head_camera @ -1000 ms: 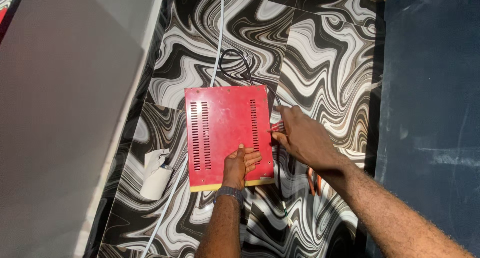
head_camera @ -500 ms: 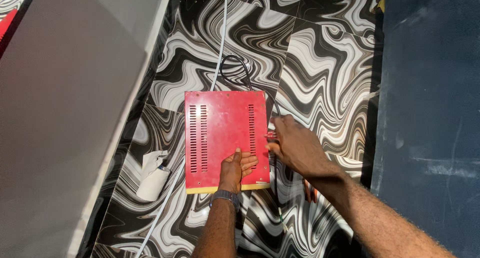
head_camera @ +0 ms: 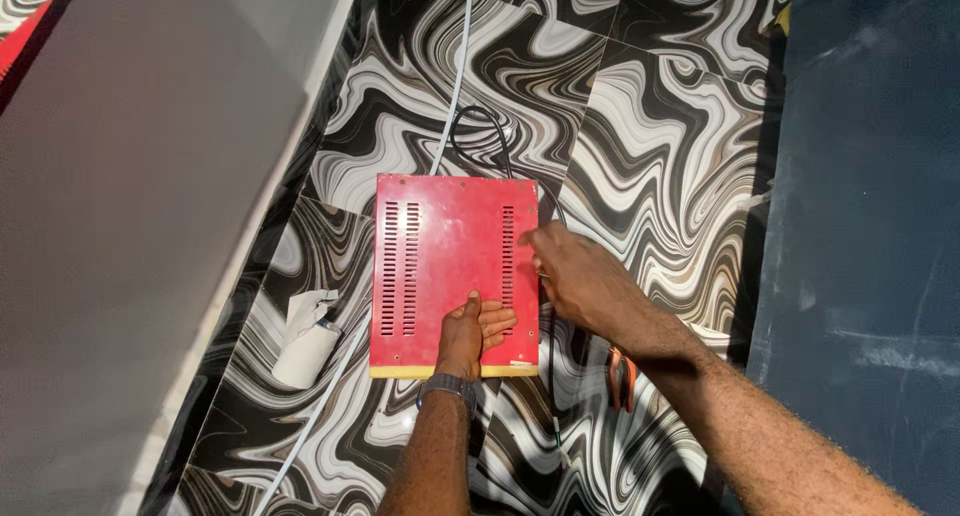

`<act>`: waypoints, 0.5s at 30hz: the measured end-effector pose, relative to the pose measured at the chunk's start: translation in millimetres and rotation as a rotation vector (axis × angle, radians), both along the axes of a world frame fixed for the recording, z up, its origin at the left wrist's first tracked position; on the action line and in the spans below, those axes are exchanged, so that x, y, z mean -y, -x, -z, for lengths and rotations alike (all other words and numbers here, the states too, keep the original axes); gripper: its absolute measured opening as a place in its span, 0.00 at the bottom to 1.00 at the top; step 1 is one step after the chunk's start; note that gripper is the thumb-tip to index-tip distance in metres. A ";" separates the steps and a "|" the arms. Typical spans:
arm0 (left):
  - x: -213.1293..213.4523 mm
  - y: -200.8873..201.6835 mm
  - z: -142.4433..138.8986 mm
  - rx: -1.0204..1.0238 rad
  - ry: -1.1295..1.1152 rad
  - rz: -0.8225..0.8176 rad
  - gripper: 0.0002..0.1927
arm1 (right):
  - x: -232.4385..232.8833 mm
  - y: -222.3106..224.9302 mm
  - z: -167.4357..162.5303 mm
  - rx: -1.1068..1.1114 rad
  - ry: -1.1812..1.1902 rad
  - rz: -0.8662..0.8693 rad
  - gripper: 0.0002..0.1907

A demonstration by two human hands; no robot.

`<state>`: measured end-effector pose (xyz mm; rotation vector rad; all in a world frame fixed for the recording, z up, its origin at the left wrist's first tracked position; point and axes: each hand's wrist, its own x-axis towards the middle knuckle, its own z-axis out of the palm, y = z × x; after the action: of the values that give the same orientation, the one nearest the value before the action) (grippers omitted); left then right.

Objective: The person kneels on a patterned tiled floor and uses a screwdriver to unscrew the casing of a red electrical appliance, then manipulates the black power cable and connectors at its rear panel.

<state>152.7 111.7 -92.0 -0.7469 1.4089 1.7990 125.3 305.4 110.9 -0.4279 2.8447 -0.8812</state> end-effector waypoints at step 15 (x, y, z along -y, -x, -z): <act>-7.1 -2.3 3.5 -0.007 0.016 -0.040 0.27 | -11.3 -8.0 2.5 0.125 -0.299 0.079 0.30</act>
<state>155.0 118.8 -95.6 -0.7821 1.4237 1.8246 133.3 316.7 108.4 -0.2173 2.8271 -0.4619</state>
